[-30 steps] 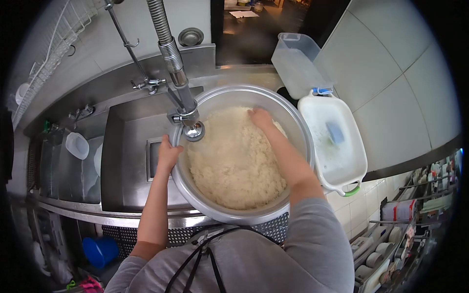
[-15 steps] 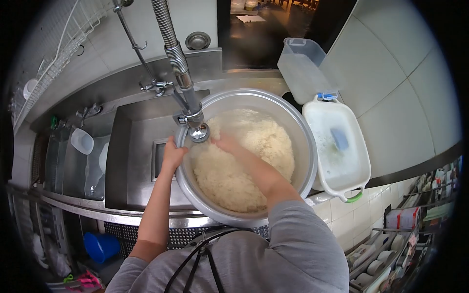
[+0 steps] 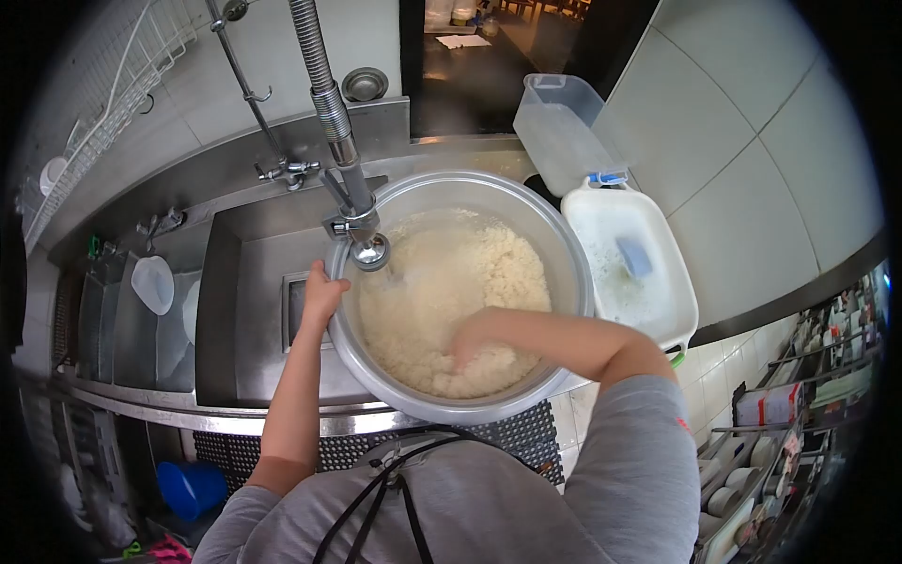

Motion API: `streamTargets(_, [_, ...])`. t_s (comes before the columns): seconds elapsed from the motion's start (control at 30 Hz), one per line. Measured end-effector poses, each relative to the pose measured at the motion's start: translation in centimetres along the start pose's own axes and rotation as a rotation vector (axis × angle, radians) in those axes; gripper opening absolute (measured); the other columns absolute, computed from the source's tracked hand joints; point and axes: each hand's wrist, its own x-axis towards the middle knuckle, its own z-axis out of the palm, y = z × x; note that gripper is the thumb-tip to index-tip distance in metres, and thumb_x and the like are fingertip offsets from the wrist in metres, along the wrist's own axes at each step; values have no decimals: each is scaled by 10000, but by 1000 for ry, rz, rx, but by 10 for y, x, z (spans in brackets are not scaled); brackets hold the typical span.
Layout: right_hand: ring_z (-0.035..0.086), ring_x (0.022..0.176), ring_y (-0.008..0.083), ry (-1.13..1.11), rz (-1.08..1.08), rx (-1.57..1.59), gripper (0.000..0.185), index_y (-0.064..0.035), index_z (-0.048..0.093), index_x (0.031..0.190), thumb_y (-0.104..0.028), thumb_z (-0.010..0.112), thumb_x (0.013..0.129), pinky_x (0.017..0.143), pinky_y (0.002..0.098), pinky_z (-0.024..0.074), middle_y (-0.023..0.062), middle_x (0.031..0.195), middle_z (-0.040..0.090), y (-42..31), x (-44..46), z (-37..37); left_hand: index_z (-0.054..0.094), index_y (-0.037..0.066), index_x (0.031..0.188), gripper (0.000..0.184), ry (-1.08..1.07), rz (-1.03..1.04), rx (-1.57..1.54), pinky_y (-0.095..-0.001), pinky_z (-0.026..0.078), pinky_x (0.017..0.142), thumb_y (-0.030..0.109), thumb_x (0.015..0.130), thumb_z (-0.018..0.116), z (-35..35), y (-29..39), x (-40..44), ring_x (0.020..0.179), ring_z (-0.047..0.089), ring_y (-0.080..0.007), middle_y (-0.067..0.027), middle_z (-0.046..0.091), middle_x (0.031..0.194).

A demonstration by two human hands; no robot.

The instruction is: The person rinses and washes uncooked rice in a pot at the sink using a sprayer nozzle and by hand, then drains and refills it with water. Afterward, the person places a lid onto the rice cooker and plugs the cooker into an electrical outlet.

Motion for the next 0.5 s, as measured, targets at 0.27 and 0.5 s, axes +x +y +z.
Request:
streamTargets(0.27, [517, 1018, 290, 835, 372, 178, 549, -116, 598, 1060, -496, 614, 665, 877, 377, 398, 137, 1104, 555, 137, -15, -83, 449, -59, 862, 386, 55, 49, -39, -376, 427, 626, 101, 549, 606, 1, 2, -2, 675, 558, -321, -202, 547, 713])
streamTargets(0.5, [488, 1041, 339, 1015, 327, 72, 761, -33, 480, 1179, -541, 629, 633, 878, 383, 391, 211, 1187, 453, 123, 97, -53, 453, -48, 870, 379, 49, 64, -72, -373, 434, 643, 97, 554, 605, 4, -4, -2, 702, 570, -330, -214, 564, 750])
